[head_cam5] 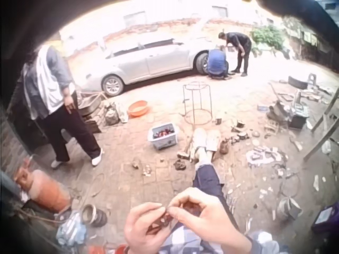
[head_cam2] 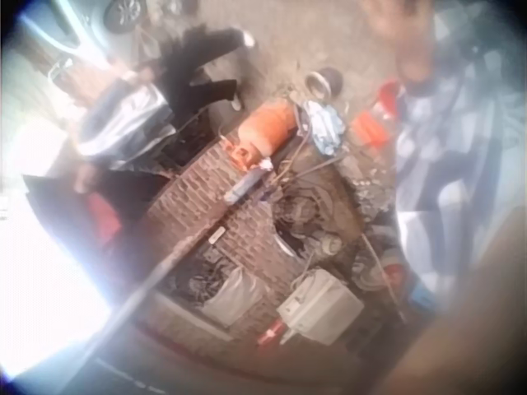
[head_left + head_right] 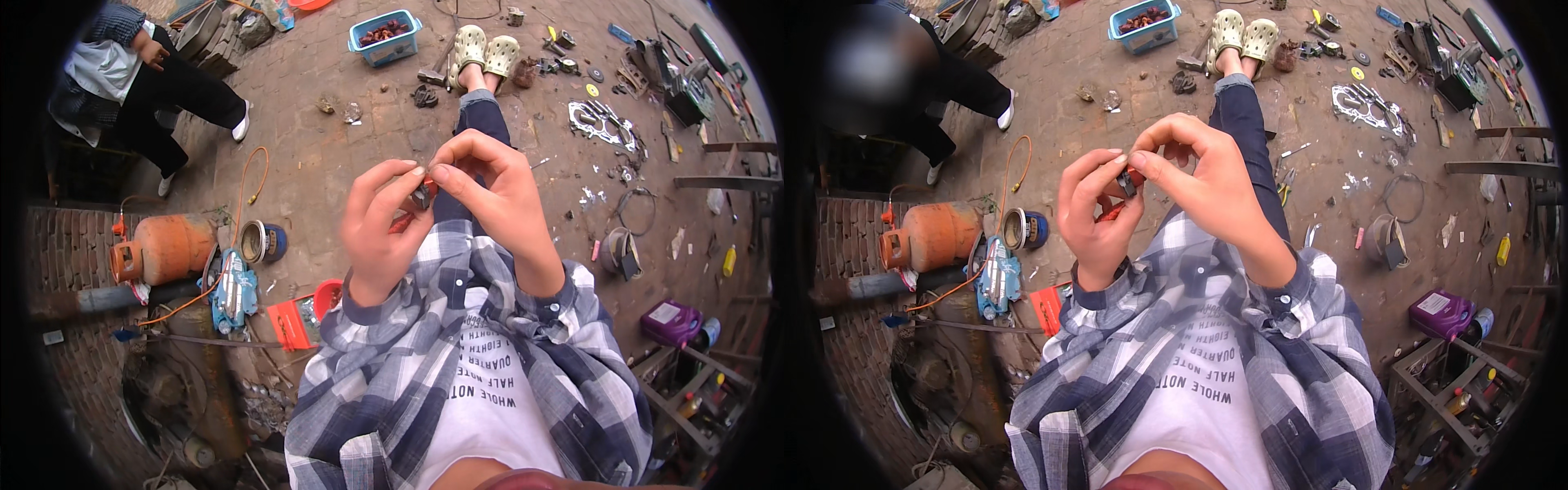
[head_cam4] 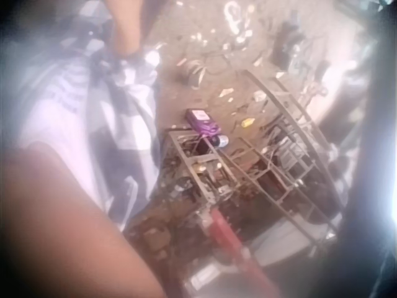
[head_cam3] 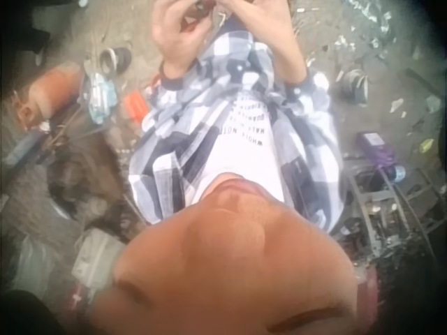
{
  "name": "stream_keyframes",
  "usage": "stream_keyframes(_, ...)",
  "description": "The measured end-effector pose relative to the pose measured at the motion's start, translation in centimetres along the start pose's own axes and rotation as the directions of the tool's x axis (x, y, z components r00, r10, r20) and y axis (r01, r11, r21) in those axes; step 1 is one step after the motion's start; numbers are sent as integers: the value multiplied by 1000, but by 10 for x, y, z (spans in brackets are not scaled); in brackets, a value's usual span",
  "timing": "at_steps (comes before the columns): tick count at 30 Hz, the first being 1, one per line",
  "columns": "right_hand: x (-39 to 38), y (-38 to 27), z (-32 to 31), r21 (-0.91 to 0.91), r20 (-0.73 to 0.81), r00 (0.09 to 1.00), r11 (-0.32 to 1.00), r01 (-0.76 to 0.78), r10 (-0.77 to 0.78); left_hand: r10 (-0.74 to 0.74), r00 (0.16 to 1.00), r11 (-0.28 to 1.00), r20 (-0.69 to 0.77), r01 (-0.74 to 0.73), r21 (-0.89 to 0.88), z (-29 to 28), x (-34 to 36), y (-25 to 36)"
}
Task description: The person winds orange wire around a small metal component using both hands. They repeatedly wrap the wire, adjust the coil, and occasionally pause to inspect the assembly. The task continues throughout the clip with the same component being handled.
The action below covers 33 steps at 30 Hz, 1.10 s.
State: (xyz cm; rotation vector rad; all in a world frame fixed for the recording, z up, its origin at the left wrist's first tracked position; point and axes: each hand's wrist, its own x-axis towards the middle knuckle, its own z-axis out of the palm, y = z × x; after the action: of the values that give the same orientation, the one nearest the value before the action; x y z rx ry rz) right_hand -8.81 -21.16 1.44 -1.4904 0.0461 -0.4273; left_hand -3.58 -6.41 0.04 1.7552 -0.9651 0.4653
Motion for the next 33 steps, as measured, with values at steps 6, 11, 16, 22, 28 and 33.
stream_keyframes(6,-6,-3,11,-199,-155,960,959,199,-232,-104,993,992,-53,100,-75,1,2,1)
stream_keyframes(11,-7,-1,21,-242,-233,912,929,281,-337,-239,971,964,3,238,-116,-3,3,10)
stream_keyframes(16,-11,7,30,-29,-254,938,972,234,-234,-68,996,998,-60,69,13,-2,-1,0)
stream_keyframes(22,-15,7,32,98,-245,961,983,153,-126,-62,995,997,-73,65,41,0,-7,1)
stream_keyframes(28,-16,0,25,105,-196,942,949,297,-273,-535,827,658,176,538,-527,-11,-2,11)
stream_keyframes(33,-13,-19,20,-291,-126,890,874,390,-439,-511,756,124,408,534,-836,-19,-3,-6)
